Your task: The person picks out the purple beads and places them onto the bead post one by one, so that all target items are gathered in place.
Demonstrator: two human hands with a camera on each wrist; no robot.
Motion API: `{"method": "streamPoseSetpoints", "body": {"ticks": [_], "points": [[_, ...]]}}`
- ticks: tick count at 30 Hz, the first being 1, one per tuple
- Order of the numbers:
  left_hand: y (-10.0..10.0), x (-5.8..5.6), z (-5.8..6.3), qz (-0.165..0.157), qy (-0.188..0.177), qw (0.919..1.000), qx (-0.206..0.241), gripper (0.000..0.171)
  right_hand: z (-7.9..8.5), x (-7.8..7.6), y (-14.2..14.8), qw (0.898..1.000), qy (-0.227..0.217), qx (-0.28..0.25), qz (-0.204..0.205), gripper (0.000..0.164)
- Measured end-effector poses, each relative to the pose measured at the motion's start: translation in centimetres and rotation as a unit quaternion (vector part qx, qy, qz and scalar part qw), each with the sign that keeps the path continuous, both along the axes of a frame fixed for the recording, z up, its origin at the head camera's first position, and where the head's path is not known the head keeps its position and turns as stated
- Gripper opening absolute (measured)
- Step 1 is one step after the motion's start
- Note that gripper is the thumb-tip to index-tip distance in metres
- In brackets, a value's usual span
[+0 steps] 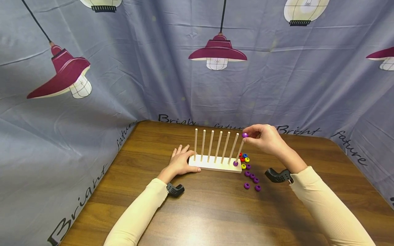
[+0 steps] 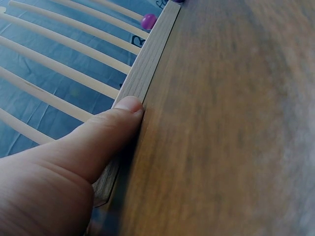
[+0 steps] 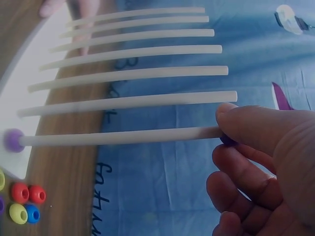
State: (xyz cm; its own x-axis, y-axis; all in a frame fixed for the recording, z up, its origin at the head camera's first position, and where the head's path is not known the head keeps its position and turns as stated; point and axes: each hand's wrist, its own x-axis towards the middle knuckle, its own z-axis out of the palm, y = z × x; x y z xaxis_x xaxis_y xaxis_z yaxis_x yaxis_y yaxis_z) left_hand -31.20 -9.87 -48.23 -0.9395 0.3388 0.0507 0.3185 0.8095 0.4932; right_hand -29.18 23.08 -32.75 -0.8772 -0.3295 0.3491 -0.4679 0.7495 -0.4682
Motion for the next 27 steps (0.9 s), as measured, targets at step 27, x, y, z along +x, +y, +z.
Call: {"method": "streamPoseSetpoints", "body": {"ticks": [27], "points": [[-0.01,0.1,-0.11,-0.002,-0.002,1.0,0.002,0.076,-0.7,0.33,0.45,1.0,-0.009,0.004,-0.007,0.025]]}}
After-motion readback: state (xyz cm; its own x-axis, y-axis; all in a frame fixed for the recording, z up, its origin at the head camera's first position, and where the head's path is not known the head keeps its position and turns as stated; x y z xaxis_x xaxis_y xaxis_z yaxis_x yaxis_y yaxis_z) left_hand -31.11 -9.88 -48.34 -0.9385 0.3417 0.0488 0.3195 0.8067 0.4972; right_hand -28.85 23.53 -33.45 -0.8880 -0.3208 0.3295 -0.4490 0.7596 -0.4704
